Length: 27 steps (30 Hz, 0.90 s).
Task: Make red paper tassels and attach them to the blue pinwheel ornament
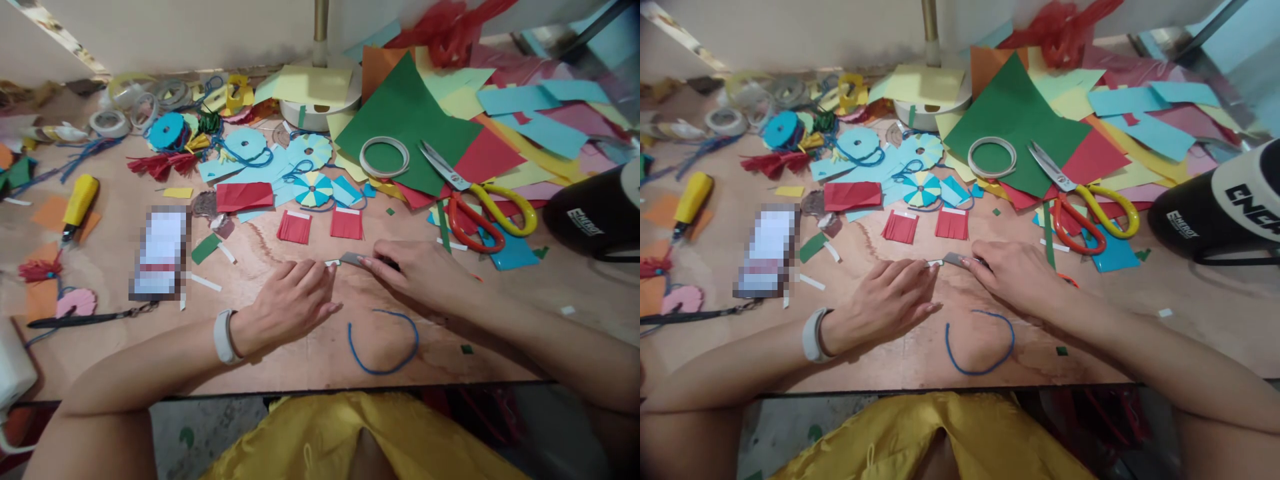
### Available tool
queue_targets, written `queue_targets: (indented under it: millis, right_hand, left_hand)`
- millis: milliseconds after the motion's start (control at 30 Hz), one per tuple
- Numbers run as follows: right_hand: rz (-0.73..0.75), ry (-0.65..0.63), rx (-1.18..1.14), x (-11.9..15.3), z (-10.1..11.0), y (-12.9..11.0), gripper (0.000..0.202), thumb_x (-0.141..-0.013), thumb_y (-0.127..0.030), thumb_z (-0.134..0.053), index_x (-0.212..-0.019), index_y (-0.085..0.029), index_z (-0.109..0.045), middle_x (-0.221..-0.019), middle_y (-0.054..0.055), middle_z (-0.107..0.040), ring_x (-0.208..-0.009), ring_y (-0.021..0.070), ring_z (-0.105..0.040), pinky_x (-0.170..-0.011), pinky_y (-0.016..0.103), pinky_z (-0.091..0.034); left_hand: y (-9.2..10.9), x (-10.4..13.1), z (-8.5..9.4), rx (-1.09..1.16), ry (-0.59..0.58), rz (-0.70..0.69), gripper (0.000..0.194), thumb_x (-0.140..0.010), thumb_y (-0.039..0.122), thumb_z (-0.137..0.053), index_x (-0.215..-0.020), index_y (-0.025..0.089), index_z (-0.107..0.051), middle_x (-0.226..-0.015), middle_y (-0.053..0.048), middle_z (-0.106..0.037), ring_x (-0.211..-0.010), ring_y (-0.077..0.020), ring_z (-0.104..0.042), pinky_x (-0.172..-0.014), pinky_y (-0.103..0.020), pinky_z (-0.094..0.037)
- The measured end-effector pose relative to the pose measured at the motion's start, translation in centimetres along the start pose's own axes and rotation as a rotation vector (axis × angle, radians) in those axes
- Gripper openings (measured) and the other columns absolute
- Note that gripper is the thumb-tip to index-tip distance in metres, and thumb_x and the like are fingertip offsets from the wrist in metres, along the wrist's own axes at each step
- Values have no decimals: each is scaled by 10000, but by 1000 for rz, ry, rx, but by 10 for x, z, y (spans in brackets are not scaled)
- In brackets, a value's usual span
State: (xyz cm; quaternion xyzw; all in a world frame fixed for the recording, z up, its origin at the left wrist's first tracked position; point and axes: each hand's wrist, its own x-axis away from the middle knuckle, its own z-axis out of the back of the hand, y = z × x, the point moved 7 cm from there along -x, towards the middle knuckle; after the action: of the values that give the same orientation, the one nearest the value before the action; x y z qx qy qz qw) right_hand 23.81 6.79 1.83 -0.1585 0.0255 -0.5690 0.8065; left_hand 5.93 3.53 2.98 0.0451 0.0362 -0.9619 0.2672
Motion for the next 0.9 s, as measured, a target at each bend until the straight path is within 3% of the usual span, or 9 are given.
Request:
queue_targets:
  millis: [333,633,900]
  right_hand:
    - [1,-5,-3,0,-2,1,348,-1033,-447,-435,-890,-212,-648,-835,55,-717,-734,209,-628,-610,314,-289]
    - [23,13,-13,-1,0,-1,362,-1030,-471,-452,-878,-221,-665,-803,45,-714,-709,201,-621,-604,309,-284]
    - [88,59,25,1,-1,-4,333,-1032,-439,-469,-924,-203,-676,-831,52,-733,-744,212,-660,-621,313,-305]
  left_hand:
    - [-1,-1,1,69,17,-44,418,-1060,440,-449,-1235,128,-664,-1325,-109,-651,-1146,-228,-599,-865,-390,-451]
    - [-1,-2,1,76,10,-59,428,-1061,433,-435,-1274,125,-640,-1296,-123,-660,-1116,-239,-609,-842,-393,-457]
    - [0,-3,6,66,75,-71,426,-1042,417,-489,-1263,83,-634,-1247,-122,-692,-1062,-232,-644,-817,-378,-473]
